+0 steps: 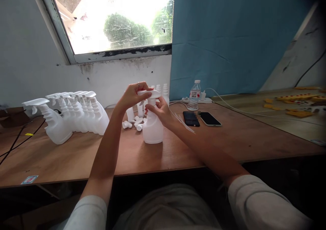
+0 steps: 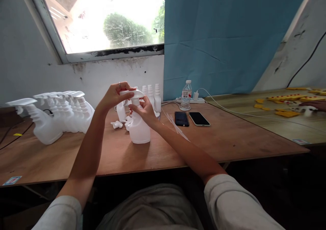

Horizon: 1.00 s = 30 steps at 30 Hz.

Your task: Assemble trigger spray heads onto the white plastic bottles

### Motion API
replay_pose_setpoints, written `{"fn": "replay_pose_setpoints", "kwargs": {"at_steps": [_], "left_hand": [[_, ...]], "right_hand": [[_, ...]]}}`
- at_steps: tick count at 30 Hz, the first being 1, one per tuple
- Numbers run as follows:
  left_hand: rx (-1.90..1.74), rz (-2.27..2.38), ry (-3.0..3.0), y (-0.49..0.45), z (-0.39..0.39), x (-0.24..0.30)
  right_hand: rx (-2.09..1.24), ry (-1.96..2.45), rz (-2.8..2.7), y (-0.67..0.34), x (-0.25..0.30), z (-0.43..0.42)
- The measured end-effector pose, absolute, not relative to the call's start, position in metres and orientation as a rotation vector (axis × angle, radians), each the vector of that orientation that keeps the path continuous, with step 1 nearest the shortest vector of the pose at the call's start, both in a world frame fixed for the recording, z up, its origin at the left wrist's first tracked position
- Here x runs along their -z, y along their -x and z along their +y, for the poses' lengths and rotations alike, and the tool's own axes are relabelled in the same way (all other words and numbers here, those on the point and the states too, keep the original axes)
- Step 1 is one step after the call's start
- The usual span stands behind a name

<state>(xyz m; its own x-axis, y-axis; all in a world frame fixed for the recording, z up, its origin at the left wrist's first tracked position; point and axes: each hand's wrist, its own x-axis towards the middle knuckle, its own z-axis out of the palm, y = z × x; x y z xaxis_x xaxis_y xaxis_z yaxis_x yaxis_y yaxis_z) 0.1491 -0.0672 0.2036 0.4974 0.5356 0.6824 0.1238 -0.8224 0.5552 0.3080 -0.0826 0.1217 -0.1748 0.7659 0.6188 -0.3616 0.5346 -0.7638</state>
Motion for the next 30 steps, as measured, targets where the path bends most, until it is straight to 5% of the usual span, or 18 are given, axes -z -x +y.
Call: {"fn": "replay_pose_setpoints", "kwargs": {"at_steps": [30], "left_hand": [[-1.262, 0.527, -2.29, -0.153, -0.07, -0.203]], "right_hand": [[-1.136, 0.31, -1.415, -0.308, -0.123, -0.083]]}}
